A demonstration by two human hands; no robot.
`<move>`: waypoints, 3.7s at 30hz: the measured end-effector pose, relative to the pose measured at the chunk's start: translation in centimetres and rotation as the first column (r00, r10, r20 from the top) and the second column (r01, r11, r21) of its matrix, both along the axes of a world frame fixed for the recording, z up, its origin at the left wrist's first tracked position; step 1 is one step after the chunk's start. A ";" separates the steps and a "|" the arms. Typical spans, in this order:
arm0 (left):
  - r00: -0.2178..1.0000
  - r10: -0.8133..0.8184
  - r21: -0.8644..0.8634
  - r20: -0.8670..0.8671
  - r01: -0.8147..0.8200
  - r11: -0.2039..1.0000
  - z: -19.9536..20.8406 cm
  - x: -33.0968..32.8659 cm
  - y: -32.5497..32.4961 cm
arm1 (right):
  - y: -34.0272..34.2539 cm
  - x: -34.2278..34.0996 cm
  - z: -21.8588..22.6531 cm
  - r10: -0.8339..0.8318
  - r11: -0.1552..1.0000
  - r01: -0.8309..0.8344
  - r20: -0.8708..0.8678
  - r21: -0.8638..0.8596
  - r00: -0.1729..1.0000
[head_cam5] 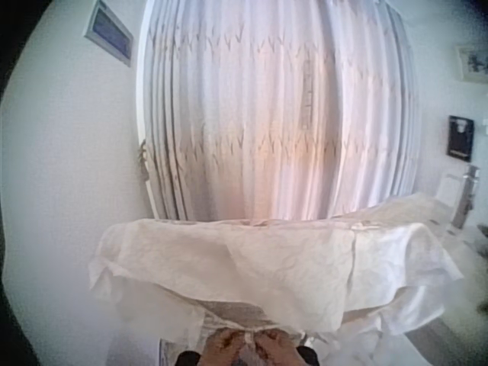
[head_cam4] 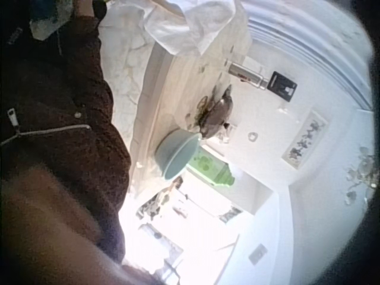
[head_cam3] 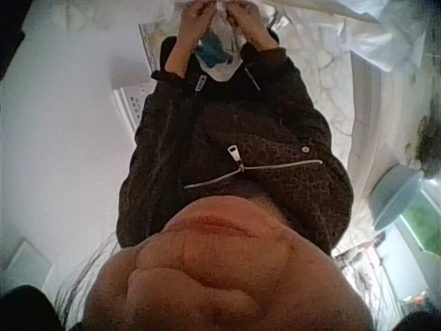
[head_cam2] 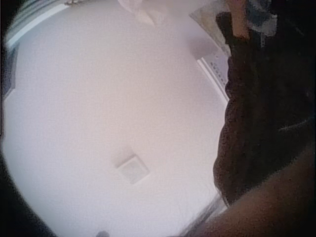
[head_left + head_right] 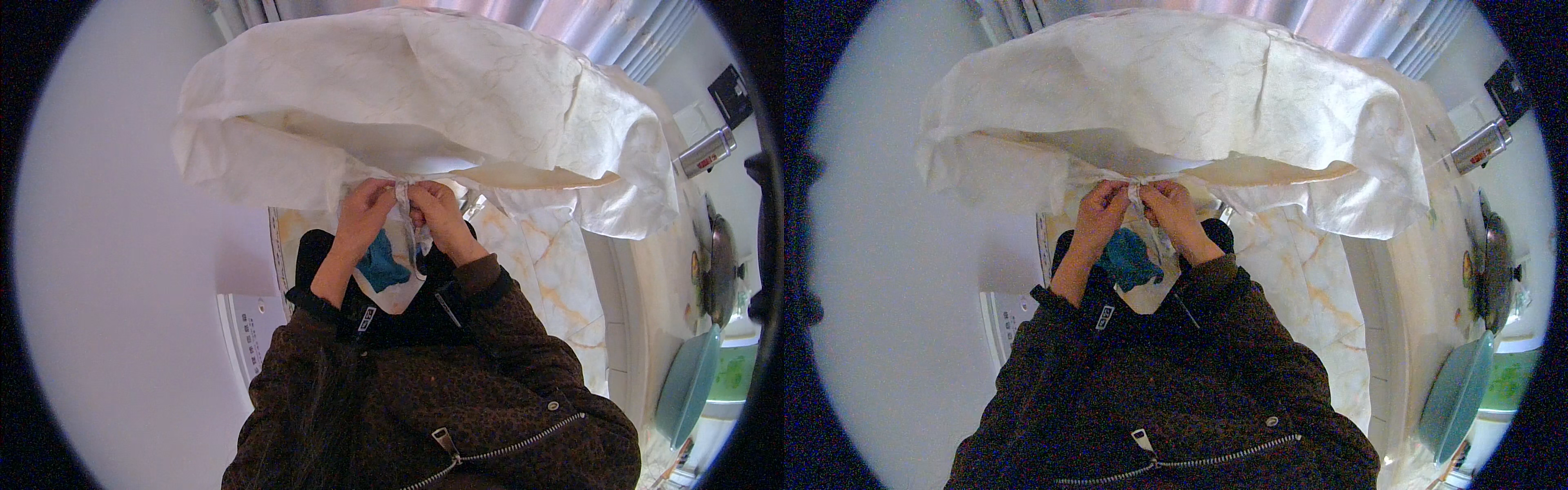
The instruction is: The person assembles a white plastic chair by unfolding it, threading and tying fabric straps to the frame, and adjusting the seat cover. They then wipe the tabletop with a blue cloth.
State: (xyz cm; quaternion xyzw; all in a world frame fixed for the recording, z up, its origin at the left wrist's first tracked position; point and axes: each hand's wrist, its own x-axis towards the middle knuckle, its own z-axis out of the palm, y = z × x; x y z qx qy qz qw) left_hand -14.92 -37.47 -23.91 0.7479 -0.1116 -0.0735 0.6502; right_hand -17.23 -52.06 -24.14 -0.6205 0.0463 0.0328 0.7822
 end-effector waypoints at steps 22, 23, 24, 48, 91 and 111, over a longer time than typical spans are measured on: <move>0.991 -0.034 -0.003 0.130 0.035 0.999 0.2 -0.3 -0.3 | -0.8 0.1 0.1 0.070 0.992 -0.071 -0.014 -0.107 0.997; 0.993 -0.001 -0.015 0.117 0.003 1.000 0.1 -0.4 -0.3 | -0.7 0.0 0.2 0.066 0.992 -0.067 -0.012 -0.108 0.998; 0.997 -0.003 -0.008 0.075 0.003 1.000 0.1 -0.4 -0.3 | -0.7 0.1 0.3 0.062 0.991 -0.063 -0.020 -0.120 0.998; 0.997 -0.047 0.043 -0.067 0.050 0.998 -0.1 0.0 0.2 | -1.1 -0.2 0.1 0.181 0.983 -0.184 -0.157 -0.009 0.971; 0.993 0.036 0.228 0.116 -0.062 0.972 -1.6 1.0 -0.1 | -1.0 -0.3 -0.1 0.227 0.928 -0.222 -0.017 -0.299 0.974; 0.950 -0.063 -0.164 -0.306 0.013 0.986 -1.1 1.7 0.1 | -0.3 -0.8 0.3 0.229 0.953 -0.221 0.014 -0.209 0.973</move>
